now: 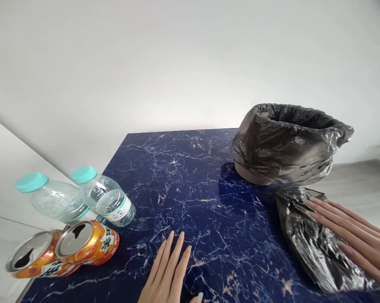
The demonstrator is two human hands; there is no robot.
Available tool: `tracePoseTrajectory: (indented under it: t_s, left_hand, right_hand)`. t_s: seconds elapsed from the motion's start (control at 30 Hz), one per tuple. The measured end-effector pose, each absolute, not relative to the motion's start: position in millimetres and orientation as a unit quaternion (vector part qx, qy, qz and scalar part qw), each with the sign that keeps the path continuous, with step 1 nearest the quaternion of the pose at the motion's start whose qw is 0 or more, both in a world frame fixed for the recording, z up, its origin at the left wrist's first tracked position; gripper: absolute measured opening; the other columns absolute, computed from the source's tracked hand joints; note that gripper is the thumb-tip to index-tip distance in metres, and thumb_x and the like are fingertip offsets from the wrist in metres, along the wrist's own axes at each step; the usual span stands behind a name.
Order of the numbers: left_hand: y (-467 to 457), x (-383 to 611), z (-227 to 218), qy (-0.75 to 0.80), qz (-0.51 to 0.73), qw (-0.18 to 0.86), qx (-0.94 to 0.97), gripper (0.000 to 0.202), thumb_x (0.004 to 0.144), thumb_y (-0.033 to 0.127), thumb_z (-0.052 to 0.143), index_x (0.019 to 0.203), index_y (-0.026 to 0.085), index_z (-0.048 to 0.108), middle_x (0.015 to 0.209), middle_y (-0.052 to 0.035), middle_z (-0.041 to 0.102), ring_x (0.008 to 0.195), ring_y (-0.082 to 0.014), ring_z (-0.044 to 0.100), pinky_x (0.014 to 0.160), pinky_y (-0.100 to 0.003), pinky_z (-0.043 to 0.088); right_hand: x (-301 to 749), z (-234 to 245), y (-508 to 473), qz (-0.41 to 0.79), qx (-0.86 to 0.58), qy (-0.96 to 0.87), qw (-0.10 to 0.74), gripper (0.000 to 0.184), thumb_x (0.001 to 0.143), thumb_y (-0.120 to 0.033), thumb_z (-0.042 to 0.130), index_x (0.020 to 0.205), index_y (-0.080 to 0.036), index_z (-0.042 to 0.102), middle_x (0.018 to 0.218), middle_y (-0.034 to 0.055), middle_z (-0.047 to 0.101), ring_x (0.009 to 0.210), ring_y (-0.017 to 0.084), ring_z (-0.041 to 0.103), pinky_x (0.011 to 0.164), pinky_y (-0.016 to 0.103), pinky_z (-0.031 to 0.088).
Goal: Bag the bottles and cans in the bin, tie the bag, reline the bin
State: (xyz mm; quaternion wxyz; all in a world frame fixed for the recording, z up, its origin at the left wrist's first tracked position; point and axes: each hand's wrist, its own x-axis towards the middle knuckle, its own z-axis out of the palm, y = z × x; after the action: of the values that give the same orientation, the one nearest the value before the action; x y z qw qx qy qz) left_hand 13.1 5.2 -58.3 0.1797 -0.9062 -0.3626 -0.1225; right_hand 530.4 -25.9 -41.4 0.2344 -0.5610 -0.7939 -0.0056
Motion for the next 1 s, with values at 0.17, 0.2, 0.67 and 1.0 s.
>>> tracePoseTrajectory:
  t_s: [0.17, 0.2, 0.67, 1.0]
  left_hand:
    - [6.5, 14.9, -62.9, -0.37, -0.133, 0.166, -0.904, 0.075, 0.102, 0.042, 0.063, 0.167, 0.012, 0.043, 0.175, -0.0154, 0.041, 0.152, -0.0382, 0.055, 0.103, -0.05, 0.067]
    - [6.4, 14.9, -63.7, -0.372, -0.136, 0.161, -0.904, 0.074, 0.102, 0.041, 0.062, 0.168, 0.013, 0.043, 0.176, -0.0152, 0.041, 0.153, -0.0381, 0.055, 0.104, -0.051, 0.067]
    - [2.4, 16.3, -55.0, -0.376, -0.126, 0.166, -0.903, 0.078, 0.107, 0.048, 0.056, 0.171, 0.01, 0.034, 0.175, -0.0159, 0.04, 0.156, -0.0371, 0.051, 0.109, -0.051, 0.064]
    - [12.4, 24.1, -51.5, -0.395, -0.125, 0.136, -0.9, 0.09, 0.109, 0.055, 0.054, 0.176, 0.009, 0.016, 0.175, -0.0177, 0.037, 0.158, -0.0375, 0.048, 0.114, -0.052, 0.061]
  right_hand:
    - [481.7, -23.1, -24.9, -0.061, -0.495, -0.839, 0.217, 0.068, 0.107, -0.015, 0.048, 0.17, -0.039, 0.042, 0.169, -0.0024, 0.052, 0.157, 0.029, 0.046, 0.137, 0.037, 0.026]
    - [472.3, -21.0, -22.6, -0.073, -0.471, -0.856, 0.202, 0.07, 0.105, -0.016, 0.05, 0.172, -0.036, 0.04, 0.17, -0.0011, 0.051, 0.157, 0.029, 0.046, 0.138, 0.037, 0.026]
    - [359.7, -46.0, 7.2, 0.034, -0.377, -0.919, 0.11, 0.078, 0.113, -0.034, 0.055, 0.178, -0.021, 0.014, 0.183, 0.0058, 0.02, 0.168, 0.027, 0.021, 0.135, 0.041, 0.023]
    - [320.3, -60.9, 10.7, 0.099, -0.445, -0.873, 0.177, 0.082, 0.114, -0.039, 0.053, 0.178, -0.034, 0.001, 0.182, 0.0022, 0.018, 0.167, 0.033, 0.023, 0.135, 0.056, 0.032]
